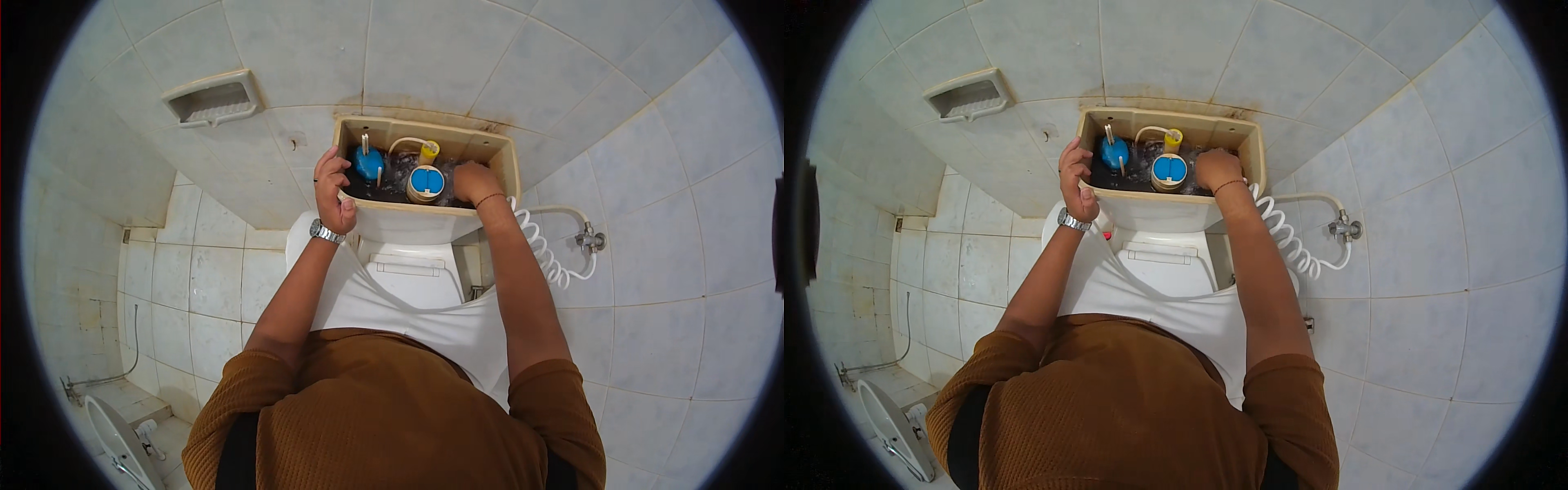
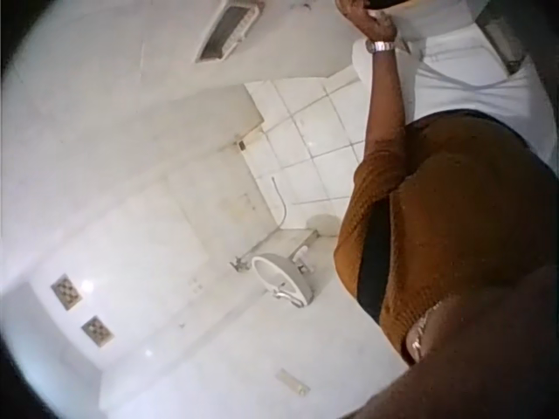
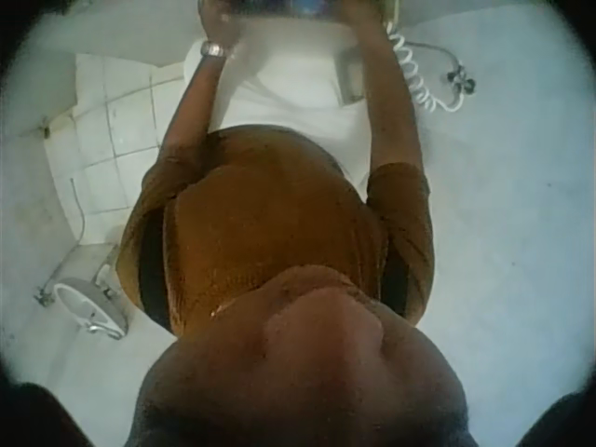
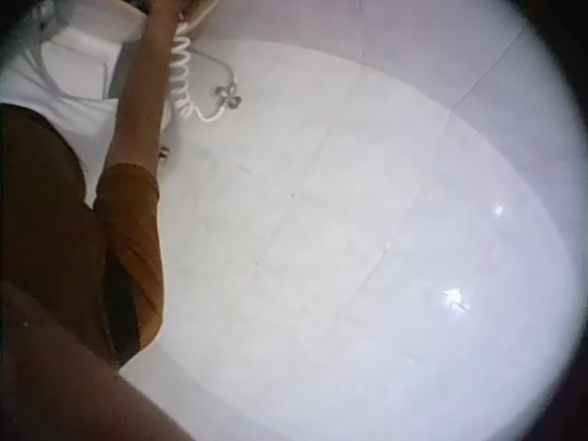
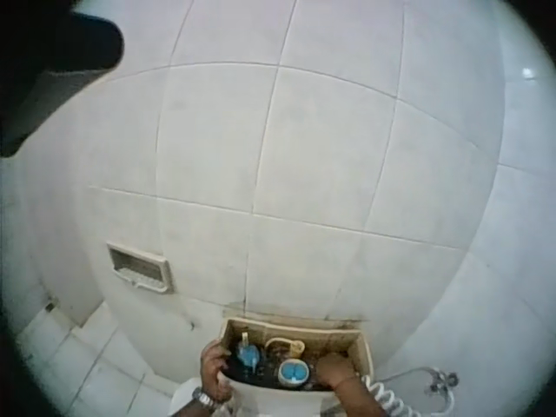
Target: Inspecting and repairing the internal valves and components of a toilet water tank.
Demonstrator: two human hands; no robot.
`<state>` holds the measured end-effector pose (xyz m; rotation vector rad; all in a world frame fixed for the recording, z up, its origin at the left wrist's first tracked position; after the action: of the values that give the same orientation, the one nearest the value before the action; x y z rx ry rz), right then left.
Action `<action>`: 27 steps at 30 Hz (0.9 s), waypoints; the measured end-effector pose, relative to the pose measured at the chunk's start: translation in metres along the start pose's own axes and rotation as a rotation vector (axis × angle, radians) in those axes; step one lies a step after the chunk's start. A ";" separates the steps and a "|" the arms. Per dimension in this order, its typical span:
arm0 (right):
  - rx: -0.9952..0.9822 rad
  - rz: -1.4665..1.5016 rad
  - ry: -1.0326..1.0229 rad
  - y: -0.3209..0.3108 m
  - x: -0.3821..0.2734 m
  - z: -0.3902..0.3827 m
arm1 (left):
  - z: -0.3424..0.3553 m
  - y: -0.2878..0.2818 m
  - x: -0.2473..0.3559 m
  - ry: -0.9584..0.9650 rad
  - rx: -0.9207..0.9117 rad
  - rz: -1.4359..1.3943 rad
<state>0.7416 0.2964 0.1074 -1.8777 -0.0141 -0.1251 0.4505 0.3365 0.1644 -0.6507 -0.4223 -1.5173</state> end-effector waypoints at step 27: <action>0.426 0.323 -0.287 -0.137 -0.008 -0.008 | -0.009 0.001 -0.018 -0.086 -0.043 0.045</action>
<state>0.7233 0.3314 0.2392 -1.4360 0.0619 0.3458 0.4502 0.3446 0.1463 -0.7561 -0.4387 -1.4627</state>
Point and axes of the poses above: each hand's wrist, its own z-axis towards the middle knuckle, its own y-axis out of the palm, x = y × z, the point moved 10 cm from there along z, towards the middle knuckle, and after that the axes turned 13 degrees about -y, right-handed, at the moved point
